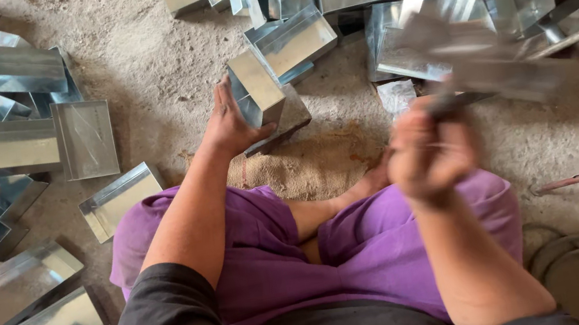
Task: The person sits on the floor and repeatedly hammers small rectangular metal boxes with a hammer. They pick up each box, strike it several times, and place it back down among a large pile of similar metal pieces.
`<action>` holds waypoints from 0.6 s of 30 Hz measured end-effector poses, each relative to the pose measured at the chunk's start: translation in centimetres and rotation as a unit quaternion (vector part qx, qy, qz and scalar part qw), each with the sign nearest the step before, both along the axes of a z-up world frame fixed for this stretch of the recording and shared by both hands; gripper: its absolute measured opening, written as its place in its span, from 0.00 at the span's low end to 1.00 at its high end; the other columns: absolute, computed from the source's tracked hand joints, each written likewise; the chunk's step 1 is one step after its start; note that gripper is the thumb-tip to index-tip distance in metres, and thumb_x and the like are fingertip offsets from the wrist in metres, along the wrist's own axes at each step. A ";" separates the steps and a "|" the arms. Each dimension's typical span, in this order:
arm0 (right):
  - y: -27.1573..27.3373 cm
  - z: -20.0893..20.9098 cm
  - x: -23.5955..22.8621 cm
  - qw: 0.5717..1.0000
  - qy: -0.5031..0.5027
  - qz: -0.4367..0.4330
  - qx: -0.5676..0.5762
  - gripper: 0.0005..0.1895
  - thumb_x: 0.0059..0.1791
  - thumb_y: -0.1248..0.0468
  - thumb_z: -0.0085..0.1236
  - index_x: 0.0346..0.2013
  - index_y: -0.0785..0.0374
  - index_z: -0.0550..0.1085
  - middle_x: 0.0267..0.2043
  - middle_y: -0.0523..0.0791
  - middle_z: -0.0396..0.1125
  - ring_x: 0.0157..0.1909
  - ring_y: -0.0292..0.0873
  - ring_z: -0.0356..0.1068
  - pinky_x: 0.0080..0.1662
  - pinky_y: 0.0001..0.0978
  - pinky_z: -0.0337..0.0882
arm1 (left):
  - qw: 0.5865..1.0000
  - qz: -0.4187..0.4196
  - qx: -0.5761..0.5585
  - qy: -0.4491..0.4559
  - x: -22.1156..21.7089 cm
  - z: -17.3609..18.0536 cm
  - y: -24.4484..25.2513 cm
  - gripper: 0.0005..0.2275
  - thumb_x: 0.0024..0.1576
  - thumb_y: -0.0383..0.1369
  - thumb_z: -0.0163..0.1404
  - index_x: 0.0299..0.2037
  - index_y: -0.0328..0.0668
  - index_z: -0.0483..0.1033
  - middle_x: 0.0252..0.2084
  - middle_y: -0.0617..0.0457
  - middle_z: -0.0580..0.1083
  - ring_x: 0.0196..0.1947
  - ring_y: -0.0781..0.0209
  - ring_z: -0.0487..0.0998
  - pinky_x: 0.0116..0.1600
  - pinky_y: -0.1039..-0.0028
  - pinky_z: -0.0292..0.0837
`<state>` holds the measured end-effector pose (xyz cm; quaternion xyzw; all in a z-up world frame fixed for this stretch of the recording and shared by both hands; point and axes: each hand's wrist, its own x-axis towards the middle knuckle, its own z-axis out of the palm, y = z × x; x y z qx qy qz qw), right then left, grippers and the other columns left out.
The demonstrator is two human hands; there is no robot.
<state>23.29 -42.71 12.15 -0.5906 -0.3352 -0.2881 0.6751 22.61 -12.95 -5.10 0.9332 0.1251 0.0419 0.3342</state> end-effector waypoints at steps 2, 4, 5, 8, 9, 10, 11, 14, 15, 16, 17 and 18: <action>1.7 -1.7 -0.3 0.975 -0.006 -0.031 -0.219 0.04 0.60 0.64 0.57 0.45 0.61 0.76 0.31 0.45 0.72 0.28 0.37 0.70 0.28 0.28 0.68 | 1.000 0.002 -0.007 -0.005 -0.2 0.1 -0.2 0.65 0.37 0.52 0.72 0.72 0.21 0.35 0.70 0.29 0.52 0.72 0.35 0.54 0.75 0.63 0.53; 2.3 -2.7 0.2 0.906 0.046 -0.011 -0.422 0.18 0.54 0.62 0.63 0.54 0.71 0.77 0.31 0.49 0.72 0.28 0.38 0.71 0.29 0.30 0.70 | 1.000 0.003 -0.008 -0.009 -0.4 0.1 -0.3 0.65 0.38 0.52 0.72 0.72 0.20 0.34 0.71 0.28 0.51 0.72 0.35 0.53 0.75 0.64 0.53; 2.0 -2.9 0.2 0.914 0.055 -0.015 -0.401 0.17 0.54 0.62 0.63 0.54 0.70 0.77 0.31 0.49 0.73 0.28 0.38 0.72 0.29 0.30 0.69 | 1.000 0.004 -0.008 -0.011 -0.3 0.1 -0.2 0.65 0.38 0.52 0.72 0.72 0.20 0.34 0.71 0.27 0.50 0.73 0.35 0.53 0.75 0.65 0.53; 1.0 -3.2 0.2 0.937 0.075 -0.015 -0.342 0.14 0.55 0.65 0.60 0.53 0.69 0.77 0.31 0.48 0.73 0.29 0.38 0.73 0.28 0.29 0.68 | 1.000 0.006 -0.009 0.000 -0.2 -0.4 -0.1 0.63 0.38 0.50 0.71 0.74 0.23 0.36 0.70 0.31 0.53 0.72 0.37 0.54 0.76 0.63 0.52; 0.7 -3.3 0.2 0.942 0.077 -0.006 -0.325 0.12 0.57 0.65 0.59 0.53 0.69 0.77 0.32 0.48 0.73 0.30 0.39 0.73 0.30 0.29 0.69 | 1.000 0.002 -0.009 -0.004 -0.4 -0.6 -0.2 0.64 0.38 0.51 0.71 0.73 0.21 0.35 0.70 0.29 0.52 0.72 0.35 0.53 0.76 0.62 0.53; 0.8 -3.4 0.4 0.949 0.077 0.001 -0.305 0.11 0.58 0.65 0.58 0.53 0.68 0.77 0.32 0.48 0.73 0.31 0.39 0.72 0.31 0.30 0.69 | 1.000 -0.001 -0.006 -0.011 -0.2 -0.6 -0.1 0.64 0.38 0.51 0.72 0.72 0.19 0.34 0.70 0.28 0.50 0.72 0.34 0.52 0.75 0.62 0.53; 1.2 -3.7 0.7 0.944 0.093 0.011 -0.316 0.11 0.57 0.65 0.59 0.52 0.68 0.77 0.33 0.48 0.73 0.29 0.38 0.73 0.30 0.29 0.69 | 1.000 -0.004 -0.002 -0.018 -0.1 -0.5 -0.1 0.65 0.38 0.51 0.72 0.71 0.17 0.34 0.70 0.26 0.49 0.72 0.33 0.51 0.74 0.62 0.54; 2.2 -4.6 1.3 0.934 0.116 0.022 -0.337 0.11 0.56 0.63 0.59 0.49 0.68 0.77 0.34 0.48 0.75 0.28 0.37 0.73 0.27 0.28 0.69 | 0.998 -0.015 0.044 -0.035 -0.1 0.6 -0.3 0.65 0.39 0.53 0.75 0.71 0.21 0.34 0.72 0.26 0.44 0.73 0.28 0.45 0.73 0.56 0.49; 2.1 -4.7 1.5 0.935 0.106 0.017 -0.339 0.11 0.56 0.63 0.60 0.48 0.67 0.78 0.33 0.48 0.74 0.29 0.37 0.73 0.29 0.28 0.69 | 1.000 0.004 -0.004 -0.004 0.0 1.3 -0.1 0.64 0.37 0.52 0.73 0.73 0.28 0.36 0.73 0.29 0.47 0.73 0.32 0.49 0.73 0.58 0.51; 1.9 -4.9 1.5 0.934 0.097 0.012 -0.344 0.11 0.56 0.62 0.60 0.48 0.67 0.78 0.32 0.47 0.74 0.30 0.37 0.73 0.30 0.29 0.69 | 0.998 0.023 -0.054 0.028 -0.4 1.7 0.1 0.63 0.35 0.51 0.71 0.74 0.35 0.38 0.73 0.32 0.50 0.72 0.36 0.53 0.73 0.60 0.54; 1.5 -4.9 1.7 0.926 0.135 -0.012 -0.352 0.10 0.55 0.62 0.60 0.46 0.66 0.79 0.29 0.47 0.73 0.27 0.36 0.72 0.28 0.29 0.68 | 0.992 0.041 -0.104 0.061 -0.6 2.1 0.4 0.62 0.33 0.50 0.70 0.76 0.42 0.40 0.74 0.36 0.52 0.72 0.40 0.57 0.74 0.62 0.56; 0.8 -4.6 1.8 0.915 0.174 -0.033 -0.363 0.10 0.55 0.61 0.60 0.44 0.65 0.79 0.26 0.46 0.73 0.24 0.35 0.70 0.26 0.29 0.66 | 0.983 0.038 -0.169 0.066 -0.9 2.5 0.9 0.61 0.32 0.51 0.68 0.77 0.45 0.44 0.73 0.37 0.55 0.71 0.41 0.60 0.72 0.62 0.58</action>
